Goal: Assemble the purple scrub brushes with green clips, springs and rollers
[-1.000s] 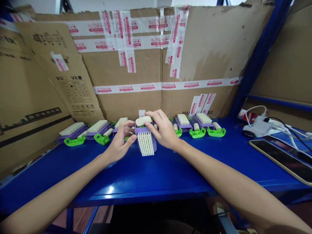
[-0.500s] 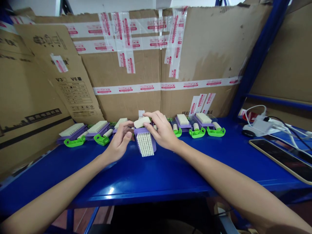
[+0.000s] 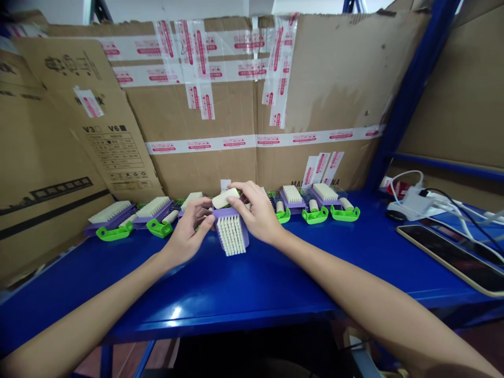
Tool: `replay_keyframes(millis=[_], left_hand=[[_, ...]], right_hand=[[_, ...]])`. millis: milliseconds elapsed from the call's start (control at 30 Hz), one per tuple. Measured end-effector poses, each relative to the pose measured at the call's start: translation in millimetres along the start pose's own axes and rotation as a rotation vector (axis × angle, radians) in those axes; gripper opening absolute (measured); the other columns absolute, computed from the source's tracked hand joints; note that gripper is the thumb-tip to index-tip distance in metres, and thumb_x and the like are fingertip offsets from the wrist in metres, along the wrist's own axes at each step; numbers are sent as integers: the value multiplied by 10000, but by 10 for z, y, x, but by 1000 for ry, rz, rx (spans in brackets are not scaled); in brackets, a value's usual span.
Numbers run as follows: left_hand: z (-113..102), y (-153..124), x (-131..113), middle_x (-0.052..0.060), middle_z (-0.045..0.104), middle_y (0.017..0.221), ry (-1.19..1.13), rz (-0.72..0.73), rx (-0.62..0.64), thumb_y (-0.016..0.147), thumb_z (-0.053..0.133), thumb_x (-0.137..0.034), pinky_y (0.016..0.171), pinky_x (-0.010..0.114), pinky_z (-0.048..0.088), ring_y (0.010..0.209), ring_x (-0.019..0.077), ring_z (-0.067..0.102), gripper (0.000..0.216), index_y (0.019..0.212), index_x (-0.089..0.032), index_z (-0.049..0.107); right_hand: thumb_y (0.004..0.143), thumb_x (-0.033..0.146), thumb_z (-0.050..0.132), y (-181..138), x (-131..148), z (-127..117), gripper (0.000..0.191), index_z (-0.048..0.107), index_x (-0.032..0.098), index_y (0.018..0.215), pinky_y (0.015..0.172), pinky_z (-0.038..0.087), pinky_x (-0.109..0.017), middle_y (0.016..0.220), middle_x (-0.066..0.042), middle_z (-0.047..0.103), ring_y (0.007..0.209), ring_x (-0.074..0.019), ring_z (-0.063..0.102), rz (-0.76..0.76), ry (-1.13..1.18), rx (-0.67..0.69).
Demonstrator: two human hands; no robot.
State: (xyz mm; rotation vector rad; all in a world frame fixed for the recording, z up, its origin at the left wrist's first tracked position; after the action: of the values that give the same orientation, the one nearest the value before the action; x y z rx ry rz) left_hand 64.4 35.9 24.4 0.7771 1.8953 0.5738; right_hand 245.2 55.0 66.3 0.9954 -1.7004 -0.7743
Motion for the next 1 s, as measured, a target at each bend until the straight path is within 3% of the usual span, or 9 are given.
replay_keyframes(millis=[600, 1000], left_hand=[[-28, -7, 45, 95, 648, 1275, -9, 18, -32, 1103, 612, -368, 775, 325, 645, 1011, 195, 706, 329, 1403, -289, 504], [-22, -12, 47, 93, 627, 1275, -25, 16, -37, 1097, 620, -359, 658, 264, 642, 976, 187, 684, 350, 1419, -306, 493]], right_hand=[[994, 503, 745, 28, -236, 70, 289, 765, 246, 1125, 790, 545, -358, 1046, -44, 798, 887, -194, 697, 265, 373, -59], [973, 503, 764, 43, -267, 63, 280, 791, 247, 1082, 771, 525, -347, 1035, -39, 781, 874, -187, 660, 284, 397, -34]])
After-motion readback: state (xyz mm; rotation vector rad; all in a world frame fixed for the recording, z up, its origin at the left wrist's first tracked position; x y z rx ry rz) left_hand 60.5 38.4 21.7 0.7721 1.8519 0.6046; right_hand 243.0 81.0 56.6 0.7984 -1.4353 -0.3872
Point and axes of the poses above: each hand's wrist, its own y-axis towards the middle knuckle, its own z-axis out of the palm, x = y × z, the point moved 9 cm from there along y, towards the middle knuckle
